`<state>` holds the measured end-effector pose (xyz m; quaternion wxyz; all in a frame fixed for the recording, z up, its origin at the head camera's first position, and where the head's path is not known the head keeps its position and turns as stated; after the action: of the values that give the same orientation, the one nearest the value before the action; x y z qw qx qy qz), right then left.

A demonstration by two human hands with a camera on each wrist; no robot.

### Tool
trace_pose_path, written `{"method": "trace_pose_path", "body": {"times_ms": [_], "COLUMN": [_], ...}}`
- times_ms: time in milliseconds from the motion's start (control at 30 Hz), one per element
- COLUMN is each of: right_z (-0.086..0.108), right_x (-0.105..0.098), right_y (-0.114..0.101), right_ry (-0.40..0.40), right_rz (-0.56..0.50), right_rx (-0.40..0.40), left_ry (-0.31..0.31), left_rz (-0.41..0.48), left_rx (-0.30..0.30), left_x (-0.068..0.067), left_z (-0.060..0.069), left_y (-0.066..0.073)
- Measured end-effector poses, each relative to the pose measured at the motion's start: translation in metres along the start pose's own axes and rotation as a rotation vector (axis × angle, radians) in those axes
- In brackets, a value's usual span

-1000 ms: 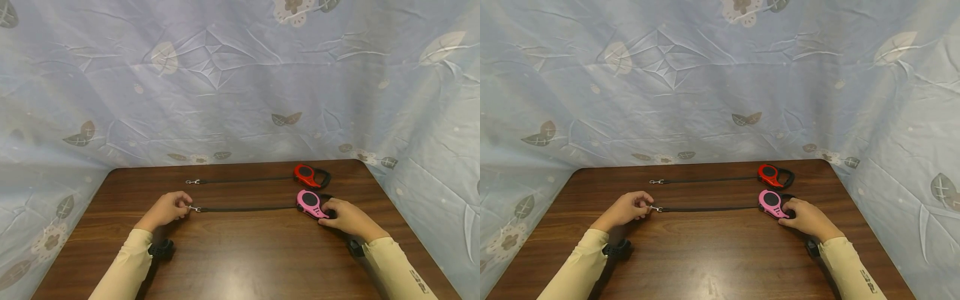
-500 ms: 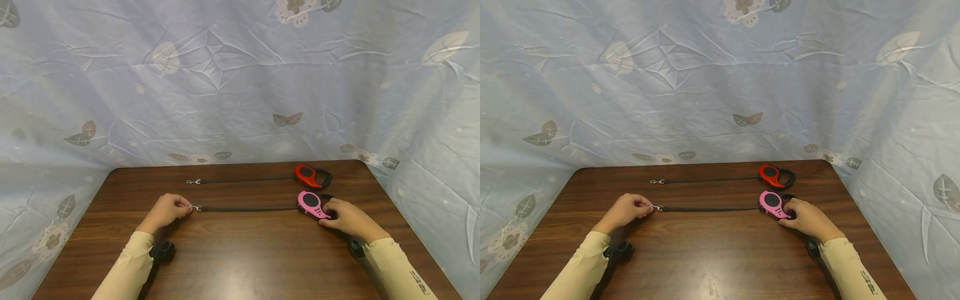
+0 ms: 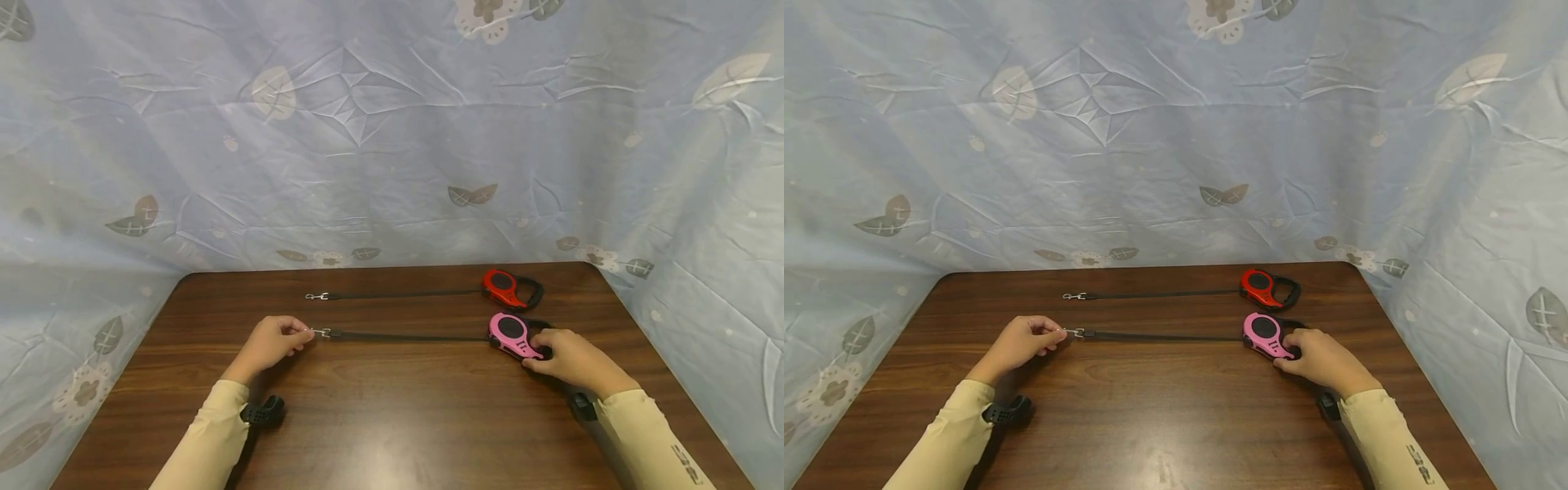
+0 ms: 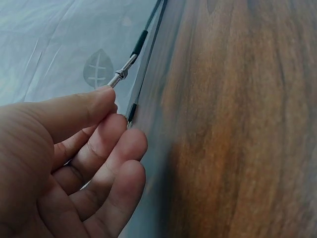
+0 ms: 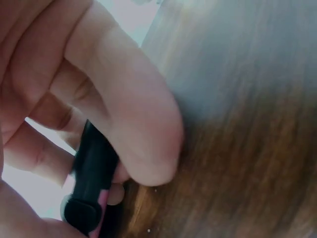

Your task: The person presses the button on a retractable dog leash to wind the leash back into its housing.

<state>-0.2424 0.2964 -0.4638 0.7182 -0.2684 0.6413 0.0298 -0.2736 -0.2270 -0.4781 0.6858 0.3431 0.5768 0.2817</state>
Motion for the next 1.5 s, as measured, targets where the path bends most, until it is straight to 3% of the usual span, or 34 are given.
{"method": "trace_pose_path", "body": {"times_ms": [200,467,600,900,1200,1500], "right_z": [0.003,0.005,0.004,0.007,0.013,0.011], "right_x": [-0.001,0.001,0.000,-0.012,-0.021,-0.025], "right_y": [-0.001,0.003,0.003,-0.004,-0.005,-0.005], "right_ry": [-0.011,-0.081,-0.076,0.068,0.233,0.264], "right_rz": [-0.005,-0.154,-0.137,0.030,0.077,0.059], "right_rx": [-0.014,0.081,0.040,-0.086,-0.161,-0.114], "left_ry": [0.006,0.012,0.016,0.016,0.003,-0.001], "left_rz": [0.003,0.009,0.007,0.016,0.057,0.085], "left_rx": [-0.009,0.007,0.003,0.008,0.014,0.015], "left_x": [0.001,0.001,0.001,0.002,0.002,0.000], "left_z": [-0.001,-0.001,-0.001,-0.002,-0.004,-0.004], "left_y": [-0.001,0.000,0.001,-0.001,0.001,0.004]}}
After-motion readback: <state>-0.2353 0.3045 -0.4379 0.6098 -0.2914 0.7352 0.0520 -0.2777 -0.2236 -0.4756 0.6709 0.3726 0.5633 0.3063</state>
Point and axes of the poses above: each hand's wrist, its own z-axis away from the middle knuckle, its own x-axis out of the palm, y = z × x, the point moved 7 cm from there along -z, towards the middle knuckle
